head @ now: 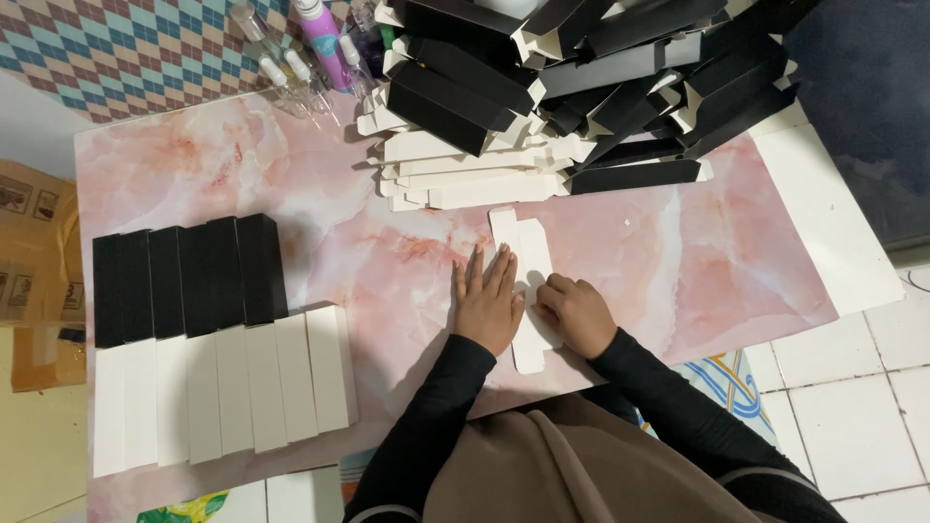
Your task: Folding flat cardboard templates into rectangular boxes and stacking them on a table.
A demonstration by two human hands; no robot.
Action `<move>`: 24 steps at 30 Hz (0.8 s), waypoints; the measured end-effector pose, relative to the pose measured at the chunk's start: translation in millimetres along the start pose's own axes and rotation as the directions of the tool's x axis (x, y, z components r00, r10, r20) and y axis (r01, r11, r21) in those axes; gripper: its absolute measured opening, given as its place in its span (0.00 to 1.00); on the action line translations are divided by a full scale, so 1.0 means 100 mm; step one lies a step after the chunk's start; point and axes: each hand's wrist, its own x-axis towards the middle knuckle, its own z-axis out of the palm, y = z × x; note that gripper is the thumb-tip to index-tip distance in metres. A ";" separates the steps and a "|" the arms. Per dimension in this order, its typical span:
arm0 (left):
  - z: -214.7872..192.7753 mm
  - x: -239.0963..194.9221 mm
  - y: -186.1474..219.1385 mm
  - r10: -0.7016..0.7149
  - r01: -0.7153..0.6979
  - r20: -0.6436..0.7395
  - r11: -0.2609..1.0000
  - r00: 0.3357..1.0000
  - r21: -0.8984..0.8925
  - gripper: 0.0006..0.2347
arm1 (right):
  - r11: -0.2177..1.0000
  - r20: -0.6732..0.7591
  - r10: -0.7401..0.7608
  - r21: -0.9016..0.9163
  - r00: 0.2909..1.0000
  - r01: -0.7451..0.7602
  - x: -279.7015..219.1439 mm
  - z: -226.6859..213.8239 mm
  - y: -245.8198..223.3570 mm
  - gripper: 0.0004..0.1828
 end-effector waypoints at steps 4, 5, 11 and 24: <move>-0.03 -0.01 0.00 -0.006 0.005 0.014 1.000 1.000 0.015 0.27 | 1.000 0.003 0.007 0.023 1.000 -0.007 -0.12 -0.02 -0.05 0.07; -0.02 -0.01 0.00 -0.002 0.002 0.007 1.000 1.000 0.011 0.26 | 1.000 0.012 -0.003 0.028 1.000 0.003 -0.17 0.00 -0.05 0.08; -0.01 -0.02 0.01 0.007 -0.006 -0.015 1.000 1.000 0.019 0.27 | 0.998 0.008 0.018 0.062 1.000 -0.019 -0.39 0.04 -0.11 0.08; -0.18 -0.06 0.02 0.033 -0.034 0.035 0.999 0.999 0.011 0.29 | 0.846 0.101 0.172 0.494 0.980 -0.200 -0.31 -0.34 -0.19 0.06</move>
